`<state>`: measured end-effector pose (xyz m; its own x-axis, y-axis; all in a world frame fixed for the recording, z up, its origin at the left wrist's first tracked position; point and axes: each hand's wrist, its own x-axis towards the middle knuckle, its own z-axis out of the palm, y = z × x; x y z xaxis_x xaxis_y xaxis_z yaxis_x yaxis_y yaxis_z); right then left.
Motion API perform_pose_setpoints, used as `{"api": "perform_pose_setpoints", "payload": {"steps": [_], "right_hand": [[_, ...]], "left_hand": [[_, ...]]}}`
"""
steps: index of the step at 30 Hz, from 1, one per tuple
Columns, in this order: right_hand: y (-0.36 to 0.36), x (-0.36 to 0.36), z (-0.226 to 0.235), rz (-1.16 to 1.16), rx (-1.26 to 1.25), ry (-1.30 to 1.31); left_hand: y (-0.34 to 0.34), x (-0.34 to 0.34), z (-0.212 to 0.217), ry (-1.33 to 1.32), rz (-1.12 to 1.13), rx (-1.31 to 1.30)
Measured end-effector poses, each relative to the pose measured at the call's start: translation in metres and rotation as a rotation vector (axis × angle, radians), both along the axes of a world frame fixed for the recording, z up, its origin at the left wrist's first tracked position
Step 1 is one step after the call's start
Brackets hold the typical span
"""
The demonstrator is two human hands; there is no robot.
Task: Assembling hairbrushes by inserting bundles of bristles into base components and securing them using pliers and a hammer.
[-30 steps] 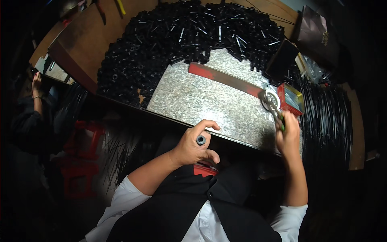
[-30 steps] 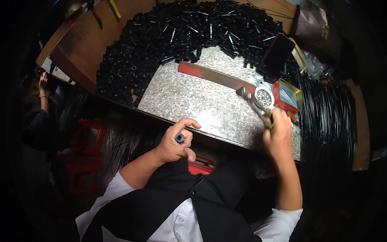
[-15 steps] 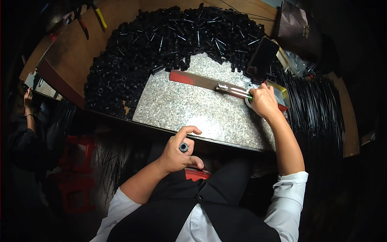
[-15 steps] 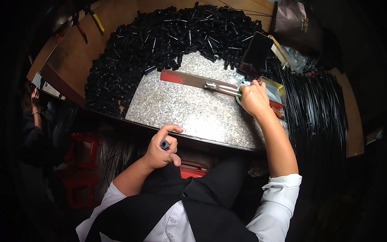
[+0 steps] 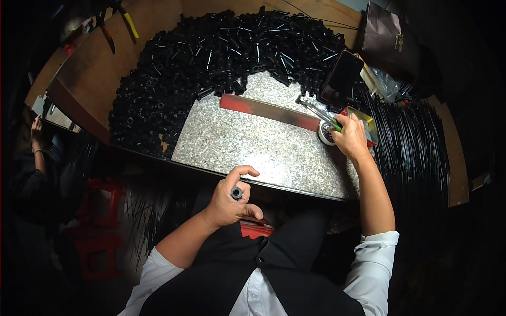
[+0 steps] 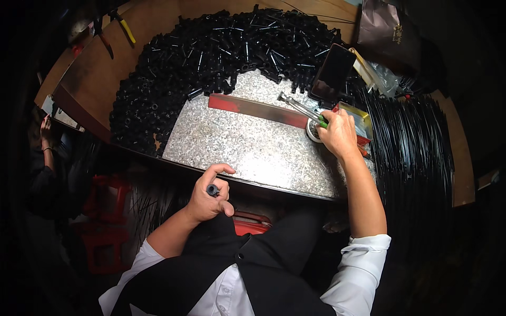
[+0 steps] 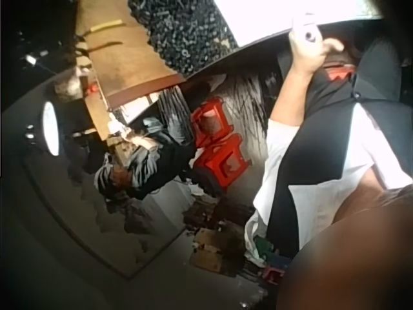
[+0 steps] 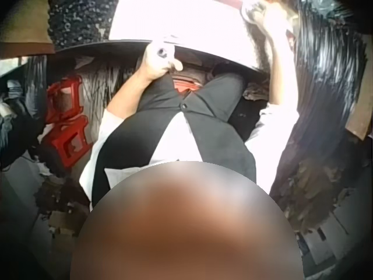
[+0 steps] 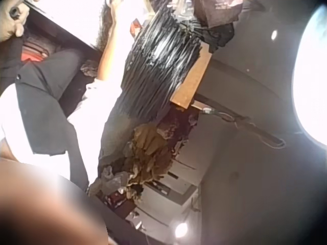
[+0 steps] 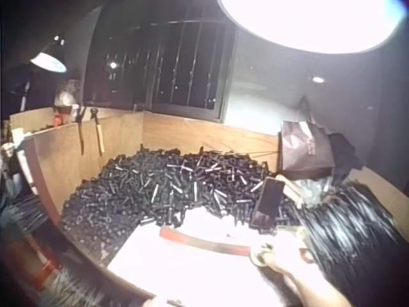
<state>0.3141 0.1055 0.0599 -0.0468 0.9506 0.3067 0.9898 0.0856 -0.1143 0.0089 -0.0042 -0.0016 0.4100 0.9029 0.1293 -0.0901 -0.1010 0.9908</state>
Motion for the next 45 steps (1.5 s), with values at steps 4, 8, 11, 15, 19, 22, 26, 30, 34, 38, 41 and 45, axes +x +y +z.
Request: {"api": "perform_pose_setpoints", "payload": {"steps": [4,8,11,15,19,22,26,30,34,38,41,45], "right_hand": [[-0.001,0.003,-0.001,0.037,0.092,0.157],[-0.007,-0.001,-0.002,0.115,0.166,0.222],[-0.024,-0.025,0.006,0.207,0.141,0.372],[-0.075,-0.079,0.008,0.307,-0.230,0.907],[-0.107,-0.113,-0.003,0.544,-0.219,0.952],[-0.120,-0.125,-0.020,0.649,-0.185,1.066],[-0.122,-0.132,-0.033,0.721,-0.101,1.071],[-0.124,-0.136,-0.036,0.684,-0.063,1.137],[-0.128,-0.136,-0.034,0.609,-0.221,1.275],[-0.126,-0.135,-0.038,0.662,-0.165,1.181],[-0.124,-0.132,-0.036,0.735,-0.079,1.067],[-0.124,-0.136,-0.037,0.755,-0.048,0.977]], "left_hand": [[-0.001,0.001,-0.001,0.025,0.010,0.035],[-0.001,0.003,0.000,0.018,0.005,0.033],[-0.002,0.003,-0.001,0.024,0.035,0.032],[-0.002,0.007,0.003,0.040,0.056,0.077],[-0.003,0.011,0.013,0.088,0.083,0.175],[-0.003,0.009,0.009,0.128,0.082,0.206],[-0.007,0.006,0.018,0.109,0.052,0.129],[-0.008,0.009,0.017,0.043,0.044,0.155],[-0.008,0.008,0.017,-0.005,0.042,0.163],[-0.009,0.007,0.021,0.064,0.042,0.174],[-0.009,0.009,0.021,0.045,0.017,0.109],[-0.011,0.007,0.020,0.079,0.072,0.213]]}}
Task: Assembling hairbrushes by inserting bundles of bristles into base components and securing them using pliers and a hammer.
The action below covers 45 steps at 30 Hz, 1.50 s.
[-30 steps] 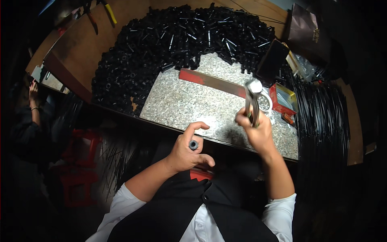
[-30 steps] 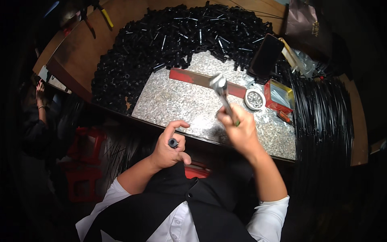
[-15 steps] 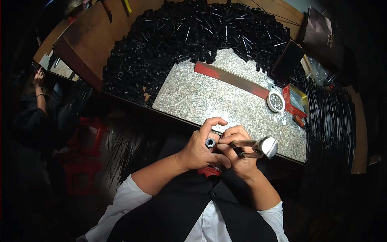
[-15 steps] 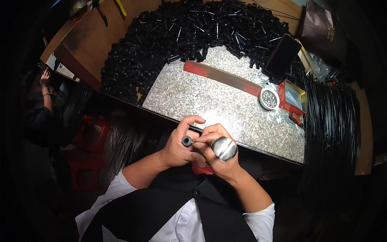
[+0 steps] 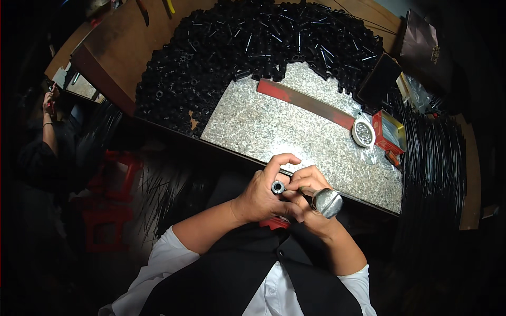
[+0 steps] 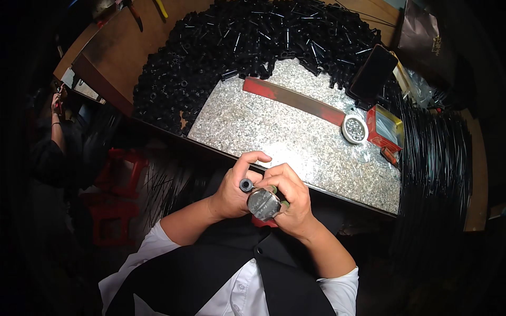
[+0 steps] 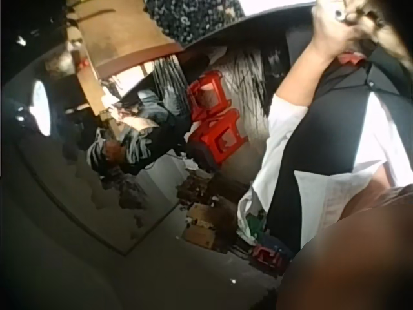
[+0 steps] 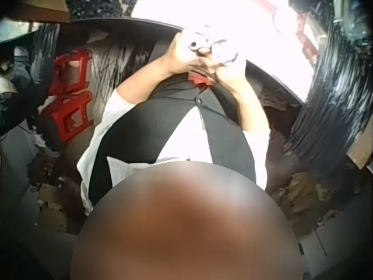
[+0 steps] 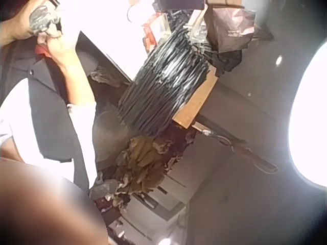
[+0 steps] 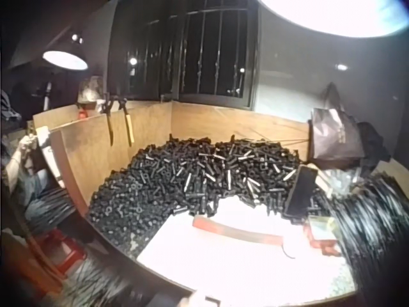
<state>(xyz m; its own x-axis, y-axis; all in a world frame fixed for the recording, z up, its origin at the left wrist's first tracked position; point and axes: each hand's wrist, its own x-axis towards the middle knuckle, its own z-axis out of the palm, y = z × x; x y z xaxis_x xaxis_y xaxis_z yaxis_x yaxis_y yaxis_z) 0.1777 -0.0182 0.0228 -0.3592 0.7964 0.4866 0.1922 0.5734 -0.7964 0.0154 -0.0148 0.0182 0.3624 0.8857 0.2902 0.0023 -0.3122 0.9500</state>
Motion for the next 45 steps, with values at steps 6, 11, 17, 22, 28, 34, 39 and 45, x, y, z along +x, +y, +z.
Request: {"api": "perform_pose_setpoints", "payload": {"steps": [6,11,17,22,28,34,39,45], "right_hand": [[-0.001,0.001,-0.001,-0.005,-0.044,-0.015],[-0.002,-0.002,0.001,-0.007,-0.051,0.009],[-0.004,-0.003,-0.001,0.012,-0.127,0.124],[-0.006,-0.004,0.000,-0.001,-0.150,0.136],[-0.005,-0.005,0.009,-0.024,0.067,-0.047],[-0.005,-0.005,0.024,-0.022,0.211,-0.148],[0.006,-0.007,0.018,0.027,0.171,-0.124],[-0.002,-0.004,0.025,-0.017,-0.230,-0.266]], "left_hand": [[0.000,0.001,0.000,0.002,-0.006,0.019],[-0.001,-0.001,0.002,0.037,0.001,0.023],[-0.001,-0.001,0.003,0.017,-0.035,-0.076],[-0.002,0.001,0.001,-0.005,-0.025,-0.048],[-0.002,-0.003,-0.003,0.045,-0.044,0.024],[0.000,-0.005,-0.003,0.036,-0.064,0.030],[-0.004,-0.013,0.000,-0.178,-0.151,-0.357],[0.008,-0.028,-0.012,-0.185,-0.071,-0.062]]}}
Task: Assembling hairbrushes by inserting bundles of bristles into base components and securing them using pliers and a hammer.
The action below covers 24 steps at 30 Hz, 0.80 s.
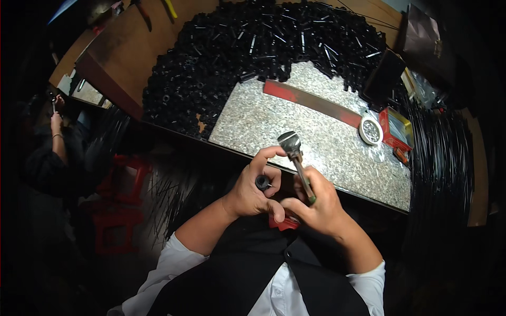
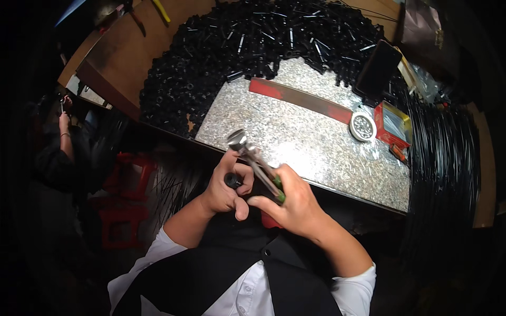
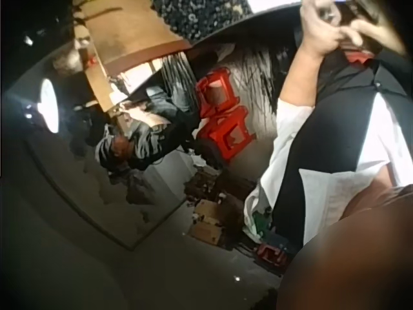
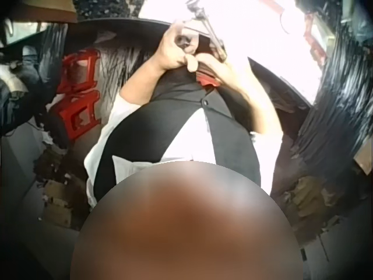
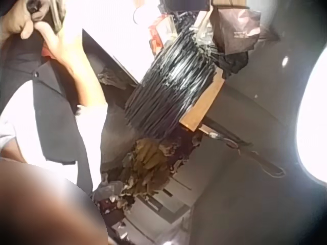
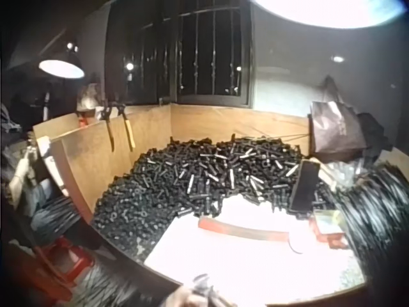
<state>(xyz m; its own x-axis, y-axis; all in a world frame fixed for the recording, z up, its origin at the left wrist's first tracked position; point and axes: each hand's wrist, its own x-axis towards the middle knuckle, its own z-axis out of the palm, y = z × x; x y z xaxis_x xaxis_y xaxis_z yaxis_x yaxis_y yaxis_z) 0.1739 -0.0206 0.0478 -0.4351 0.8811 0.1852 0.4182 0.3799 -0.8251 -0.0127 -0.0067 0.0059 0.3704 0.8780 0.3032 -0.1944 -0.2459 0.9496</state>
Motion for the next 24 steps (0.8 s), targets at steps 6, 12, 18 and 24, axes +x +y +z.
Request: {"api": "perform_pose_setpoints", "payload": {"steps": [6,12,18,24], "right_hand": [[-0.007,0.029,0.013,0.063,0.304,-0.272],[-0.021,0.041,0.024,-0.011,0.514,-0.655],[-0.026,0.036,0.022,-0.037,0.462,-0.632],[-0.022,0.038,0.020,-0.107,0.629,-0.655]], "left_hand": [[0.003,-0.013,0.003,-0.143,0.074,-0.147],[0.003,-0.015,0.010,-0.078,0.127,-0.168],[0.002,-0.002,0.016,0.054,0.110,-0.119],[0.002,-0.001,0.014,0.134,0.098,0.058]]}}
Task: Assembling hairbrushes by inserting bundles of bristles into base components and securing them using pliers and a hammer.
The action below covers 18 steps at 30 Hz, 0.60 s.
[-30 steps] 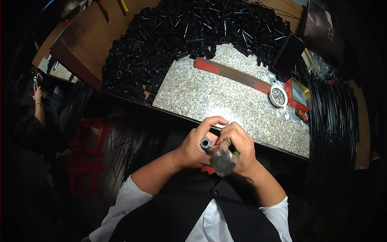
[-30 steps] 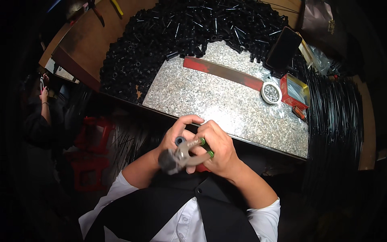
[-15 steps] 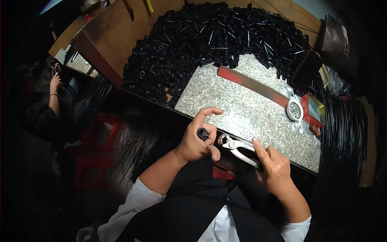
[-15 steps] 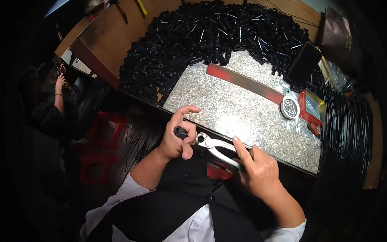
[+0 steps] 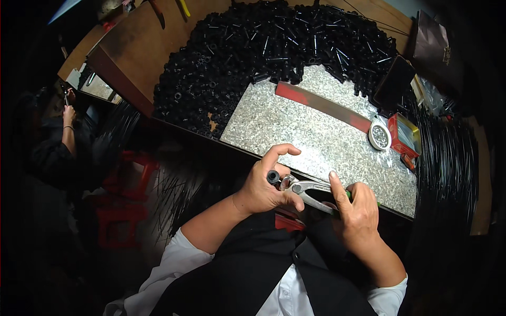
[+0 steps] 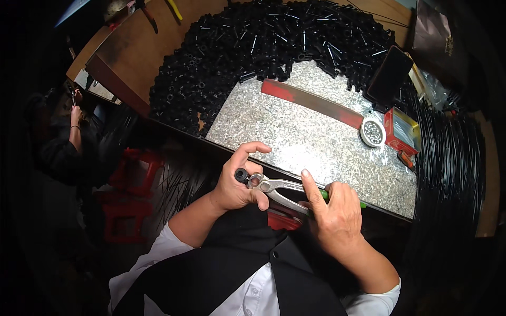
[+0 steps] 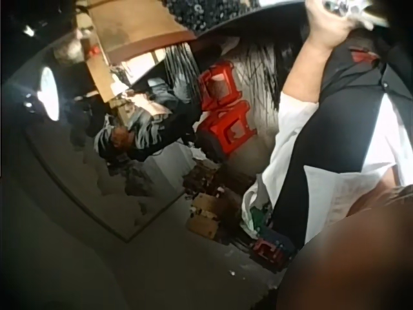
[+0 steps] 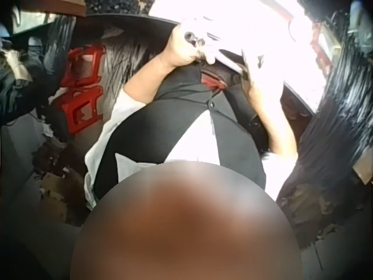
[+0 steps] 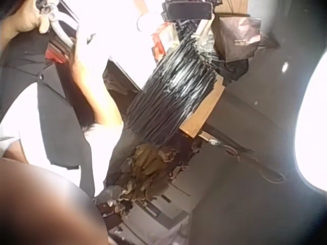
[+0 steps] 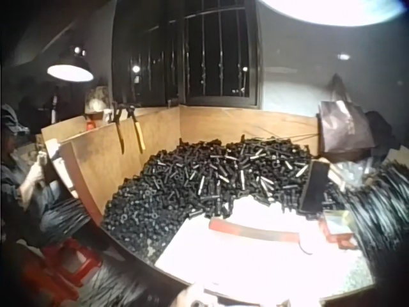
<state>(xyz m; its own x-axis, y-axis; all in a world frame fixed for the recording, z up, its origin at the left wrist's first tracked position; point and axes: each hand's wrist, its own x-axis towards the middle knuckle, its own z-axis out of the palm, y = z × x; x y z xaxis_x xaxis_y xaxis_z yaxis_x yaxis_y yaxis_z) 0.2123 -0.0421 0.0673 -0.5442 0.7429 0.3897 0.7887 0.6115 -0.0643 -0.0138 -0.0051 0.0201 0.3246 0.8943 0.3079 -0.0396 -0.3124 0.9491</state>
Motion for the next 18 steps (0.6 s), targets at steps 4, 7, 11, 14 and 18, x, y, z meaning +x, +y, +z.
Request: {"api": "perform_pose_setpoints", "payload": {"steps": [4,7,11,14,18], "right_hand": [[-0.001,0.006,0.002,-0.009,0.042,-0.052],[-0.002,0.012,0.005,-0.016,0.056,-0.075],[0.000,0.010,0.007,0.012,0.088,-0.136],[0.000,0.013,0.008,0.022,0.096,-0.142],[-0.003,0.015,0.013,0.013,0.089,-0.206]], "left_hand": [[-0.003,0.005,0.003,0.010,-0.007,-0.040],[-0.004,0.011,0.005,0.017,-0.006,-0.047],[-0.008,0.008,0.000,-0.024,0.011,-0.059],[-0.008,0.011,0.001,-0.019,0.011,-0.071],[-0.009,0.016,0.000,-0.033,0.066,-0.027]]}}
